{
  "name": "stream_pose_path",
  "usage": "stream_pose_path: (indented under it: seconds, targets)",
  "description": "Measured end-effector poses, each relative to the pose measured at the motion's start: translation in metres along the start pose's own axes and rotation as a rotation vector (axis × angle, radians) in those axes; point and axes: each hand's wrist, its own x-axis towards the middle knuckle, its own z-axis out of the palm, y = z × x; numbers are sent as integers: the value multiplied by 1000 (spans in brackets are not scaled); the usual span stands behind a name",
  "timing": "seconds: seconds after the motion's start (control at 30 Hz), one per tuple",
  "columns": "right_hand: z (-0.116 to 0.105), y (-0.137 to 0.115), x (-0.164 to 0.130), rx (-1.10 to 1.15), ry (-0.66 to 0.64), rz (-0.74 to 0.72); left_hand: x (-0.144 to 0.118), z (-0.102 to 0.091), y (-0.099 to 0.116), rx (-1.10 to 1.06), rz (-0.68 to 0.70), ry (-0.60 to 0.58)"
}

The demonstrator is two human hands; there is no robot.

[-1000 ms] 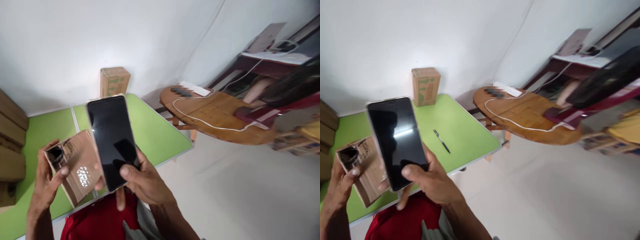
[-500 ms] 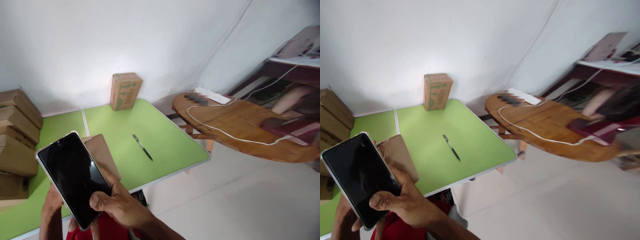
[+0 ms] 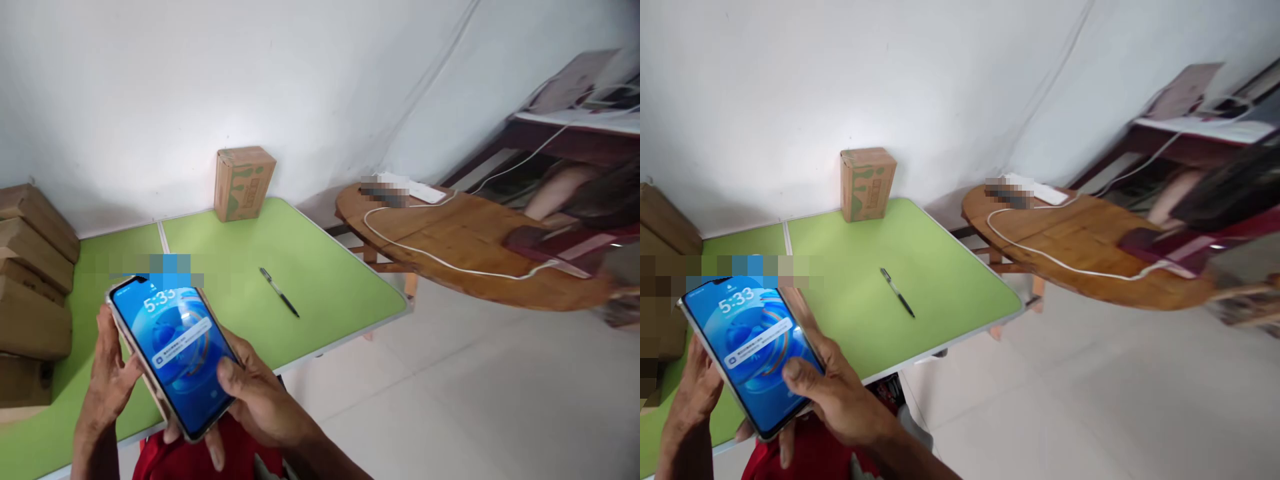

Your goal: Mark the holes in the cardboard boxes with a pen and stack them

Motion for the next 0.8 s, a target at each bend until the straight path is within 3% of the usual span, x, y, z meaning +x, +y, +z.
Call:
stream_pose_path:
  seconds: [0.13, 0.23, 0.3, 0.4, 0.57, 0.8]
  targets:
    - [-24, -27, -15, -80, 263, -69, 12, -1, 24, -26, -99, -32]
    - [-58, -42, -23, -181, 510, -146, 15, 0, 28, -39, -106, -18]
    - [-86, -43, -24, -277, 678, -208, 16, 2, 28, -31, -96, -19]
    - [-126, -31, -20, -468, 843, -157, 17, 3, 27, -23, -78, -33]
    - [-163, -2, -13, -630, 894, -32, 16, -1, 21, -30, -61, -40]
    - [-176, -3, -10, -999, 935, 85, 19, 1, 25, -61, -67, -12]
